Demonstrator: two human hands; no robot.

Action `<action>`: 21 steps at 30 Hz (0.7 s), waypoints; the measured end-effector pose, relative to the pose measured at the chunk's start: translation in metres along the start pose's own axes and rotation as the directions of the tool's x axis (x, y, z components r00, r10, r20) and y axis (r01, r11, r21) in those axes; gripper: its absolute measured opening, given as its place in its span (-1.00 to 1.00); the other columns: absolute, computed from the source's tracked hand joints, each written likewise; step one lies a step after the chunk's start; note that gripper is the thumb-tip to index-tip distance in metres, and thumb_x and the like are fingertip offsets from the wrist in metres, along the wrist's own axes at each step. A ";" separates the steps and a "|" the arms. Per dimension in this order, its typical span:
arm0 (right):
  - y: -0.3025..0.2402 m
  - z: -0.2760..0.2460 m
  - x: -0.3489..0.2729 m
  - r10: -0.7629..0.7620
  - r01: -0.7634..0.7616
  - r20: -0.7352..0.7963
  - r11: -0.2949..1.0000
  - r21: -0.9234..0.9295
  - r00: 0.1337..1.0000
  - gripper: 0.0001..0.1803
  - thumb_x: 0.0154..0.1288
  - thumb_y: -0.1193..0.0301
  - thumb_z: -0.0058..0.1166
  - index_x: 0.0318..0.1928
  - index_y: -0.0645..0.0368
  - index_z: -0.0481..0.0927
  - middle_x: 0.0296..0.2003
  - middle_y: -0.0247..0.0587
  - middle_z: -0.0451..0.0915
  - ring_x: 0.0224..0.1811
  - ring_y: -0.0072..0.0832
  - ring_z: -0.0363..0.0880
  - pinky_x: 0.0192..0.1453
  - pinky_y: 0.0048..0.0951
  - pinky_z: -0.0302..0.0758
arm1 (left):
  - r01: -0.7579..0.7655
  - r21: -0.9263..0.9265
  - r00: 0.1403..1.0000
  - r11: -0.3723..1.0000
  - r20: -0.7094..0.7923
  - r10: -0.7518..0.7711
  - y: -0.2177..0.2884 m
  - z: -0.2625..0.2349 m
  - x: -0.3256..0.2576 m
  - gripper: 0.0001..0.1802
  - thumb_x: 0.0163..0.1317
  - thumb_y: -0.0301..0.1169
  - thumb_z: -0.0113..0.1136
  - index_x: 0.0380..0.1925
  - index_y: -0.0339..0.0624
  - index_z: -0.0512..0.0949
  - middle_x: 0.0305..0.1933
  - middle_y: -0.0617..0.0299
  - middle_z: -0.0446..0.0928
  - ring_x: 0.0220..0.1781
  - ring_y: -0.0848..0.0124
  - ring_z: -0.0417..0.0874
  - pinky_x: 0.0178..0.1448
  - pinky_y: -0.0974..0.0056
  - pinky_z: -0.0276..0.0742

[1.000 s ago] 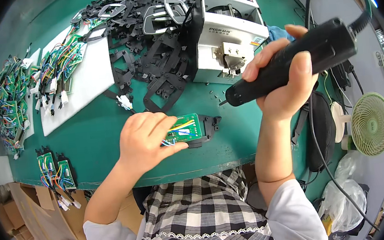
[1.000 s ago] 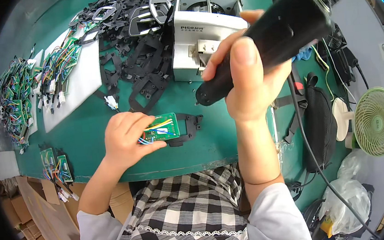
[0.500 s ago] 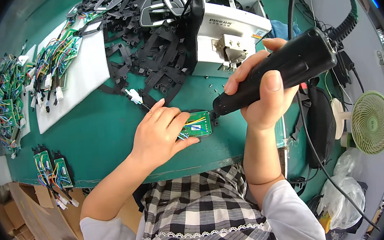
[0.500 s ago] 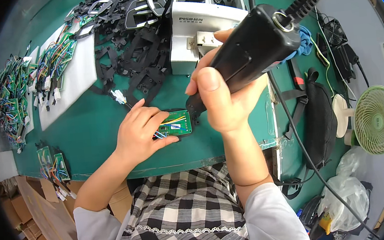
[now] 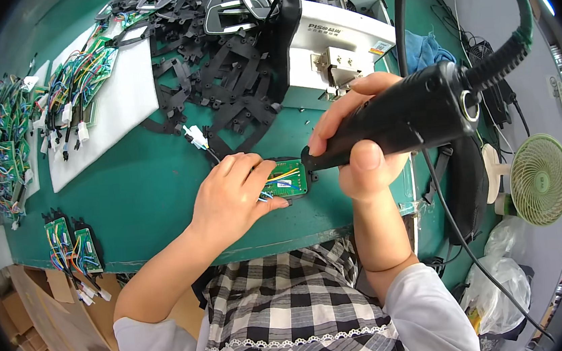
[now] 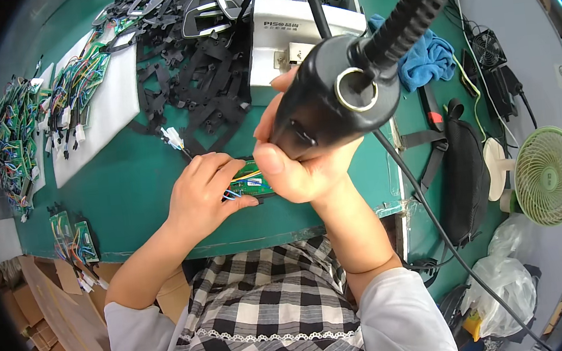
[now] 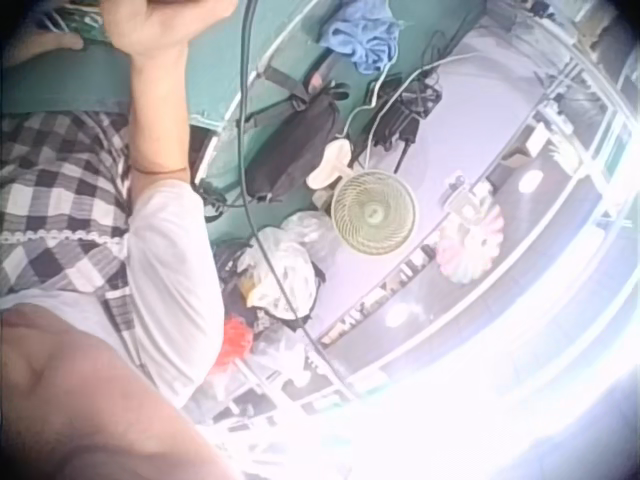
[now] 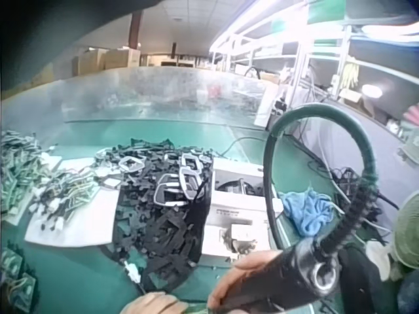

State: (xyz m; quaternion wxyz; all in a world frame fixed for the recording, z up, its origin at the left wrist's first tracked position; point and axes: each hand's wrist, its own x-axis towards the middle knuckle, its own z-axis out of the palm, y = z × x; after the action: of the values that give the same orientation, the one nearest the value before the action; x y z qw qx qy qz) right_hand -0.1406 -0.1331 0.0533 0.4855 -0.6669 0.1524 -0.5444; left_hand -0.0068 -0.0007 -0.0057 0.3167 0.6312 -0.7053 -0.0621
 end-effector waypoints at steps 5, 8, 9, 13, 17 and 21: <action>-0.004 0.000 0.007 -0.012 0.009 -0.074 0.999 -0.040 0.997 -0.21 0.20 -0.10 0.12 0.06 0.39 0.22 -0.63 -0.09 0.50 -0.72 -0.45 0.48 -0.66 -0.52 0.43 | 0.028 0.003 0.996 1.000 0.084 -0.028 0.000 -0.002 0.000 -0.32 -0.24 -0.03 0.45 -0.12 -0.21 0.57 -0.12 0.14 0.51 -0.11 0.18 0.55 -0.03 0.17 0.52; -0.018 -0.017 0.041 -0.203 0.173 -0.203 0.973 -0.154 0.958 -0.31 0.30 -0.05 -0.01 0.03 0.40 0.21 -0.68 -0.08 0.48 -0.75 -0.43 0.47 -0.63 -0.52 0.43 | -0.043 0.052 0.996 0.998 0.074 0.039 -0.004 -0.012 0.003 -0.21 -0.32 0.08 0.43 -0.07 -0.19 0.55 -0.09 0.17 0.51 -0.04 0.20 0.53 0.17 0.08 0.41; -0.026 -0.021 0.056 -0.284 0.245 -0.265 0.954 -0.170 0.922 -0.38 0.33 0.02 -0.01 -0.04 0.43 0.24 -0.73 -0.14 0.48 -0.75 -0.46 0.48 -0.59 -0.55 0.43 | -0.076 0.078 0.996 0.994 0.058 0.072 -0.004 -0.017 0.003 -0.17 -0.34 0.12 0.42 -0.06 -0.18 0.55 -0.08 0.18 0.51 -0.01 0.21 0.53 0.24 0.05 0.36; -0.030 -0.033 0.084 -0.393 0.333 -0.196 0.901 -0.279 0.899 -0.25 0.26 -0.09 0.03 0.07 0.37 0.20 -0.61 -0.02 0.49 -0.72 -0.32 0.49 -0.60 -0.36 0.51 | -0.024 0.193 0.986 0.981 0.166 -0.008 -0.003 -0.027 0.002 -0.09 -0.42 0.18 0.44 -0.01 -0.09 0.53 -0.03 0.26 0.50 0.08 0.29 0.48 0.43 -0.07 0.08; -0.022 -0.019 0.087 -0.382 0.347 -0.144 0.912 -0.216 0.913 -0.32 0.28 0.05 0.06 0.01 0.49 0.21 -0.63 0.00 0.49 -0.74 -0.35 0.49 -0.62 -0.43 0.49 | -0.028 0.163 0.995 0.986 0.098 0.013 -0.012 -0.021 -0.004 -0.23 -0.35 0.02 0.50 -0.06 -0.07 0.57 -0.11 0.28 0.54 -0.01 0.33 0.52 0.44 -0.07 0.09; -0.019 -0.011 0.085 -0.390 0.332 -0.147 0.891 -0.309 0.909 -0.36 0.30 0.10 0.05 0.00 0.50 0.23 -0.64 -0.03 0.49 -0.74 -0.39 0.47 -0.61 -0.43 0.48 | -0.053 0.108 0.998 0.993 0.043 0.049 -0.017 -0.016 -0.005 -0.37 -0.24 -0.07 0.48 -0.13 -0.12 0.60 -0.19 0.27 0.55 -0.08 0.32 0.54 0.36 0.01 0.23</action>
State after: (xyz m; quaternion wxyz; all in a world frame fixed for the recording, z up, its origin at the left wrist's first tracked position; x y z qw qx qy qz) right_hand -0.1258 -0.1911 0.1170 0.2589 -0.6849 0.1488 -0.6646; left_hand 0.0161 0.0054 -0.0029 0.2689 0.6280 -0.7298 -0.0282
